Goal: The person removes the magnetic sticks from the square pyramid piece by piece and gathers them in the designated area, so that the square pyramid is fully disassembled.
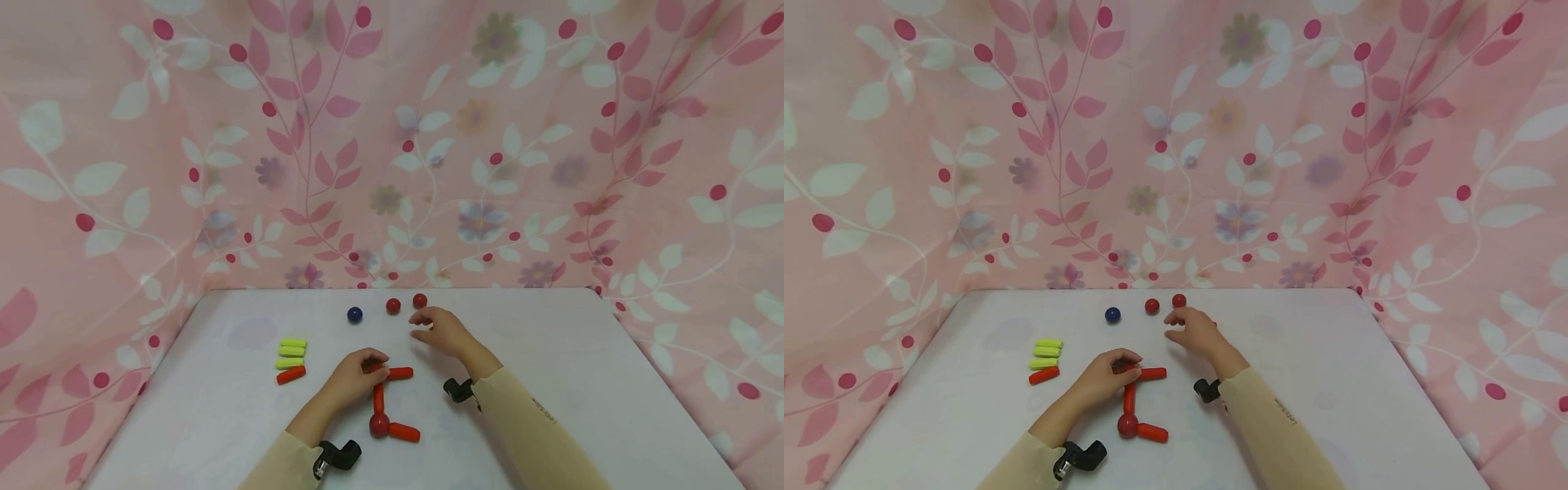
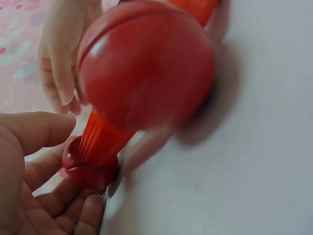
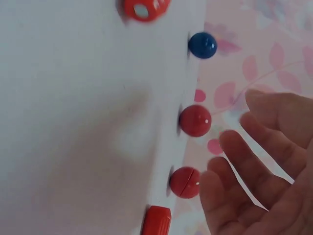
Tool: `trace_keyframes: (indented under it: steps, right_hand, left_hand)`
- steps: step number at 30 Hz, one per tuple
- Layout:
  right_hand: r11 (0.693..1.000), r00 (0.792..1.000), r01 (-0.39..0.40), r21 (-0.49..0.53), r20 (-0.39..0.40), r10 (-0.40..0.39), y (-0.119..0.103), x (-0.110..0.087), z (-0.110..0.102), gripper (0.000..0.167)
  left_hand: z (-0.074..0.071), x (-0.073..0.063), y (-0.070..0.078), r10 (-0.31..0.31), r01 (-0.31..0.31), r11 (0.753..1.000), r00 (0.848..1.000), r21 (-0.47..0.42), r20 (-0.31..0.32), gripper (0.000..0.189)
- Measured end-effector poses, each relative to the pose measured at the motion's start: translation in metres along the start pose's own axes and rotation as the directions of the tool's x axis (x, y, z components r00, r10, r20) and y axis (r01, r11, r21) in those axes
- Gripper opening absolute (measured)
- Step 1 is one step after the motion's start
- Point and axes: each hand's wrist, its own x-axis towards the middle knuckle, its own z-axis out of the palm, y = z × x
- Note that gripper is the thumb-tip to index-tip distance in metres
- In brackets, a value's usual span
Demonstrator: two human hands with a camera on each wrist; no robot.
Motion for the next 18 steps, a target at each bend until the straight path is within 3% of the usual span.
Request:
trace_keyframes:
  steps: [8, 18]
  right_hand:
    - [0.998, 0.984, -0.012, 0.054, 0.177, 0.002, -0.005, -0.026, 0.011, 0.019]
    - [0.999, 0.966, 0.002, 0.049, 0.26, -0.014, 0.005, -0.03, 0.027, 0.018]
  left_hand:
    - [-0.004, -0.01, 0.004, -0.023, 0.023, 0.999, 1.0, 0.046, -0.011, 0.031]
    - [0.005, 0.001, -0.002, 0.034, -0.033, 0.998, 0.999, 0.044, -0.014, 0.028]
